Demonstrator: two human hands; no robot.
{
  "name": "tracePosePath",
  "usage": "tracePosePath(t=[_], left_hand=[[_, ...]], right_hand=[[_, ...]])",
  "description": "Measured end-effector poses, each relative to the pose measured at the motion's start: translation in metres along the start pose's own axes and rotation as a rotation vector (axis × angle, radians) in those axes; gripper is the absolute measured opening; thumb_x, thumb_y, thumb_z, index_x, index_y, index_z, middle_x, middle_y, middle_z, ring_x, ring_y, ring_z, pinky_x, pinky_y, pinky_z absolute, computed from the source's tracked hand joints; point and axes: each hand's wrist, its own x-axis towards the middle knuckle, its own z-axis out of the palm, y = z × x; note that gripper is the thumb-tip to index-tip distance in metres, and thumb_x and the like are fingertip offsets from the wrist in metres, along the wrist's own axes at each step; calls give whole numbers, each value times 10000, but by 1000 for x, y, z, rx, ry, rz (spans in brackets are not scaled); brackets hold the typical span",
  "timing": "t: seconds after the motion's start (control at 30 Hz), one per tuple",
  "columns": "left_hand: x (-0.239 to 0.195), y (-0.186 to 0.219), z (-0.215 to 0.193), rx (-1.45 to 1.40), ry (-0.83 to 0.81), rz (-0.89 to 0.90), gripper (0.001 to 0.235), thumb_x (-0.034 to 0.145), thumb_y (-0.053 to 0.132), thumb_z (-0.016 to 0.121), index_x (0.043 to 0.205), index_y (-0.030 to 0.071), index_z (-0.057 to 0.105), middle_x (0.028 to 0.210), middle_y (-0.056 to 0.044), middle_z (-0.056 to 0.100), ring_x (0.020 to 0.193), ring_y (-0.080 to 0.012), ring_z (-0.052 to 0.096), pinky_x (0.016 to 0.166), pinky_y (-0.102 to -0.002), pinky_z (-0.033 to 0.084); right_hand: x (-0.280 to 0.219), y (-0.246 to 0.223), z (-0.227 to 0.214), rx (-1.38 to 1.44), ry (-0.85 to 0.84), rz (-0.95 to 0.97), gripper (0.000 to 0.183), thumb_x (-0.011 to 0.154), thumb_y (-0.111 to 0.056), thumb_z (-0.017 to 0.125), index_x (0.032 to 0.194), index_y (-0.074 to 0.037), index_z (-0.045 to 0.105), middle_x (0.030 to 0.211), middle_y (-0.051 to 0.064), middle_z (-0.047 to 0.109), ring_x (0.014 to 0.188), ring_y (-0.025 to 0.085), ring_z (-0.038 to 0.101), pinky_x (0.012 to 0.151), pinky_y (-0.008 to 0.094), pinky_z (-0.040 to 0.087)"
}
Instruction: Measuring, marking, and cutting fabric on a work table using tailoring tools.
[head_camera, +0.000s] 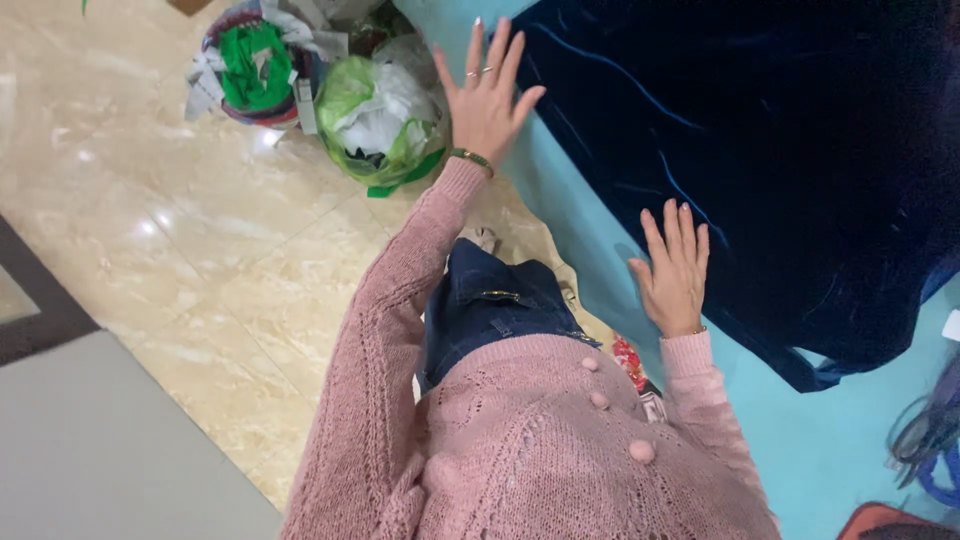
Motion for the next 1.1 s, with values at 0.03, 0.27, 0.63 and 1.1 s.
tracePosePath(t=[0.03, 0.27, 0.63, 1.1], left_hand=[[0, -7, 16, -37, 207, 18, 592, 1108, 648, 492, 1520, 228, 558, 1633, 3, 306, 1534, -253, 172, 1194, -760, 81], [18, -10, 22, -489, 330, -443, 213, 985, 384, 580, 1009, 187, 659, 1183, -58, 605, 1218, -320, 542, 991, -516, 430], [24, 1, 30, -594, 343, -666, 289, 794, 582, 718, 794, 301, 788, 1006, 28, 558, 1131, -284, 542, 953, -571, 426], [31, -9, 27, -726, 202, -801, 246, 753, 520, 721, 683, 288, 760, 978, 93, 588, 1159, -255, 528, 960, -538, 421]], right_hand=[[0, -2, -2, 2, 14, -10, 780, 1081, -624, 155, 1620, -113, 391, 1692, 204, 290, 1582, 365, 215, 1263, 553, 131], [2, -4, -2, 8, 14, 6, 718, 1103, -571, 202, 1620, -110, 390, 1700, 169, 276, 1588, 349, 205, 1277, 549, 128], [2, -2, 1, -2, 15, 17, 707, 1105, -567, 215, 1614, -115, 405, 1699, 173, 287, 1587, 349, 212, 1282, 538, 123], [2, -3, 1, 4, 27, 15, 654, 1116, -527, 269, 1617, -129, 402, 1701, 160, 289, 1589, 335, 217, 1279, 551, 134]])
